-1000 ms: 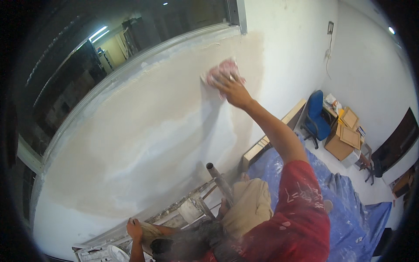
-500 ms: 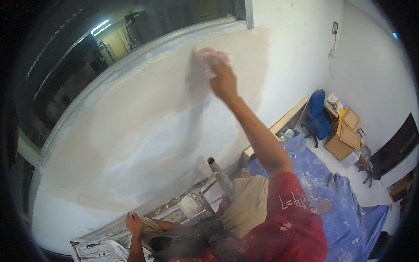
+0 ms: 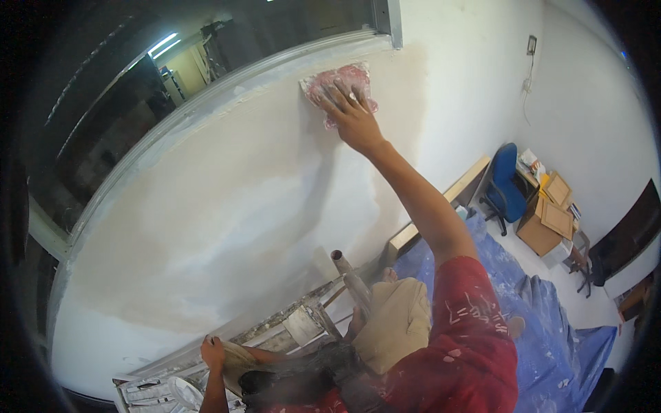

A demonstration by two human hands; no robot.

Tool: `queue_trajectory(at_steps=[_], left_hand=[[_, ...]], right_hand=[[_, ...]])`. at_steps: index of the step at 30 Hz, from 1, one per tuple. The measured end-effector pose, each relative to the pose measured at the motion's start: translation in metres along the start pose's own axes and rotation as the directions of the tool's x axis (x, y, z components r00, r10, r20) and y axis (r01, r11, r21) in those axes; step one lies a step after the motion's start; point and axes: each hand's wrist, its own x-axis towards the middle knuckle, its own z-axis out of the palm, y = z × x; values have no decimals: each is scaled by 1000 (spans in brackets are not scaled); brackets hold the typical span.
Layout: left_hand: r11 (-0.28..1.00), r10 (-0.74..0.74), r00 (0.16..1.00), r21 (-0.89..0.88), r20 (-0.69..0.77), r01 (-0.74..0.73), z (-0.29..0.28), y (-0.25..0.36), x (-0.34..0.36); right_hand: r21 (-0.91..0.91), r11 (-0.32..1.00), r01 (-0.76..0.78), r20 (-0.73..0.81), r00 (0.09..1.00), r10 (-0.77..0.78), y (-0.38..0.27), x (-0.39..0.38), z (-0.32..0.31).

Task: The person scoops plaster from a container onto putty knives, applies and smooths the plaster onto the wall, and scrapes the compound between the tools.

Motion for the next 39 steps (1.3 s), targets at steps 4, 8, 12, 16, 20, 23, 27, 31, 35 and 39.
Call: queue_trajectory(at_steps=[4,8,12,16,20,23,27,31,35,39], left_hand=[[1000,7,999,24,-37,-6,-1,-2,-2],[1000,-2,1000,-1,-22,2,-2,-8,-1],[999,37,999,15,9,-38,-5,-5,0],[1000,3,1000,2,-14,-3,-9,12,-5],[998,43,991,-42,-130,-49,3,-6,-1],[998,52,994,-16,-98,-54,1,-14,-4],[996,6,999,-85,-39,-10,-16,17,-14],[995,17,998,-100,-65,-23,-12,7,-7],[996,56,992,-63,-112,-63,-3,13,-7],[997,26,995,-73,-92,-33,-11,8,-10]], right_hand=[[33,999,36,224,974,-42,-25,-43,9],[259,964,-63,401,915,-48,-34,-107,-14],[488,653,-579,31,759,650,7,-47,-31],[570,465,-678,108,622,775,-7,19,-40],[487,695,-530,-20,788,615,-106,22,-9],[493,818,-296,22,944,328,-144,-12,-27],[201,978,-55,-41,997,64,-81,-22,-34],[55,998,17,-48,999,-14,-43,10,-10],[91,995,43,-6,999,-42,-40,-2,23],[180,983,31,305,948,-86,-66,-97,9]])
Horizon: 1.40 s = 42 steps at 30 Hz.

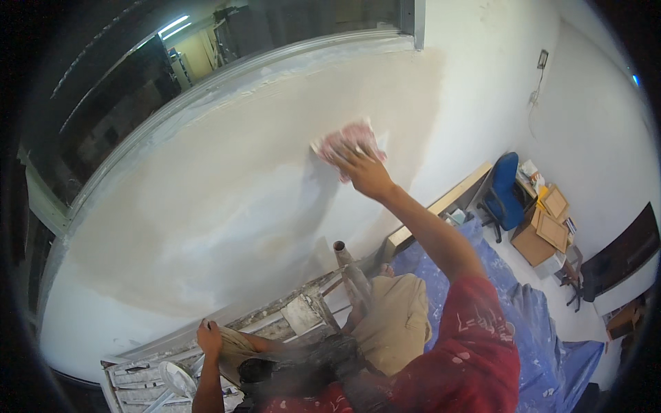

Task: The person scoops plaster from a container onto putty knives, applies and smooths the plaster onto the wall, and scrapes the compound between the tools.

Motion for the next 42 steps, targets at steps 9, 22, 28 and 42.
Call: queue_trajectory(at_steps=[9,22,28,42], left_hand=[[1000,-18,998,2,61,17,0,-3,2],[1000,-27,998,8,56,27,3,-6,5],[1000,12,999,-8,-31,-12,-1,2,3],[999,-22,997,50,75,18,-2,1,3]], right_hand=[[703,500,-506,-181,552,814,59,82,-82],[318,945,-73,-478,849,226,-118,81,-61],[-175,982,-75,-442,897,-10,7,105,-50],[483,816,-319,-457,703,545,29,54,-52]])
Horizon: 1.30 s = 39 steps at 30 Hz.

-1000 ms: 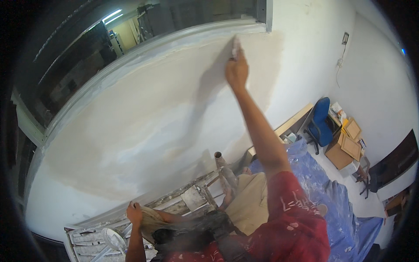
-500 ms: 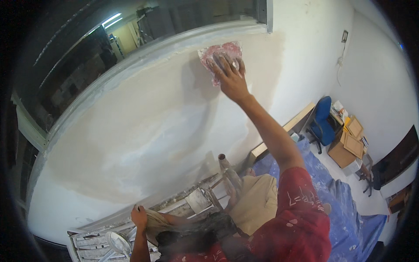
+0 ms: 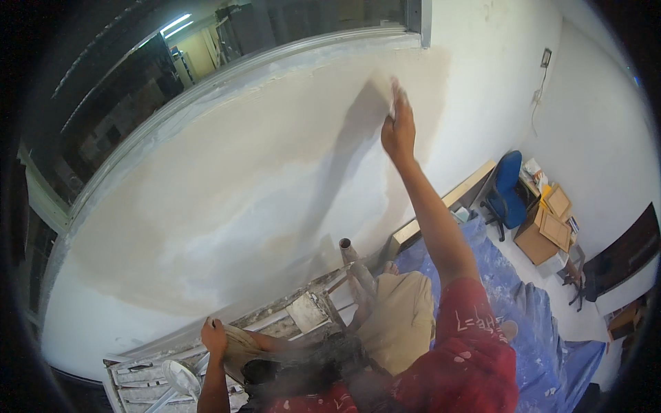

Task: The person scoops plaster from a container onto putty knives, applies and smooths the plaster onto the wall, and scrapes the compound between the tools.

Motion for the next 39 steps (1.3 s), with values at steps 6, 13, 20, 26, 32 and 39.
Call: queue_trajectory(at_steps=[6,13,20,26,32,39], left_hand=[[1000,14,995,9,-97,-13,21,-19,7],[1000,16,999,-23,-42,-17,3,-8,-1],[1000,27,997,-9,-78,-28,4,-7,0],[999,7,999,-43,-50,-9,3,7,-4],[1000,9,998,-25,-56,-10,8,-14,4],[995,53,986,-74,-159,-65,9,8,-5]], right_hand=[[-60,987,146,-43,988,-149,-59,4,76],[-38,904,426,405,834,-376,-129,-89,54],[-422,744,519,246,855,-457,-22,14,33],[-287,788,544,486,792,-370,54,-31,17],[-204,949,239,201,959,-199,43,-34,-10],[-61,959,-278,-60,960,275,-29,34,42]])
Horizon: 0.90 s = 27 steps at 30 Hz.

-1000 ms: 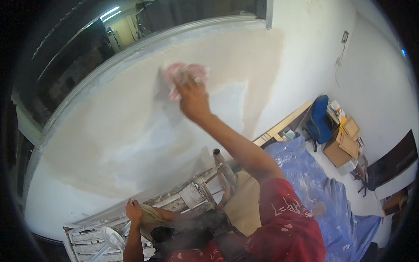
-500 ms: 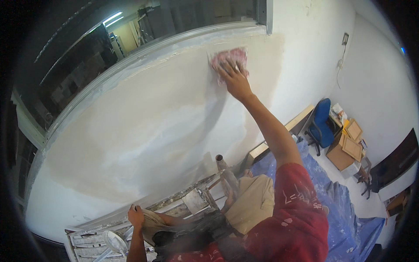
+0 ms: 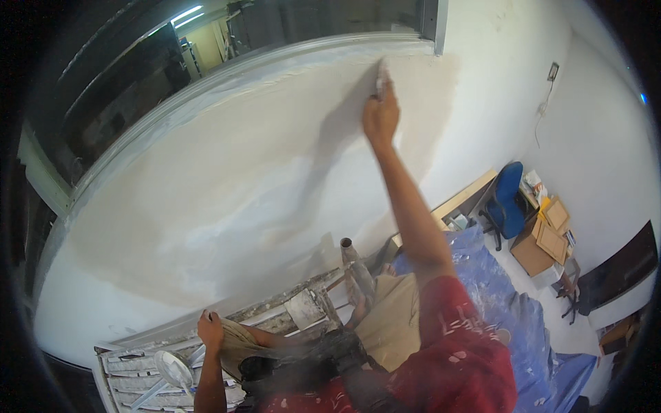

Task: The person scoops plaster from a container onto putty knives, applies and smooths the plaster onto the wall, and scrapes the compound between the tools.

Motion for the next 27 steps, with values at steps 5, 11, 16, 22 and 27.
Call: queue_trajectory(at_steps=[5,11,16,22,27], left_hand=[[997,-41,993,76,112,32,-3,-20,9],[997,-53,995,61,85,48,6,-42,8],[999,-41,996,35,85,38,0,-13,4],[999,-53,990,20,133,51,-5,-10,2],[999,-48,995,26,84,46,-15,-26,2]], right_hand=[[270,878,395,58,904,-425,-119,-121,47],[151,804,575,276,757,-593,-89,-136,0],[-221,619,753,318,656,-685,-39,-57,11],[-12,570,821,583,469,-663,27,-133,21],[-42,819,572,353,775,-524,32,-121,-12]])
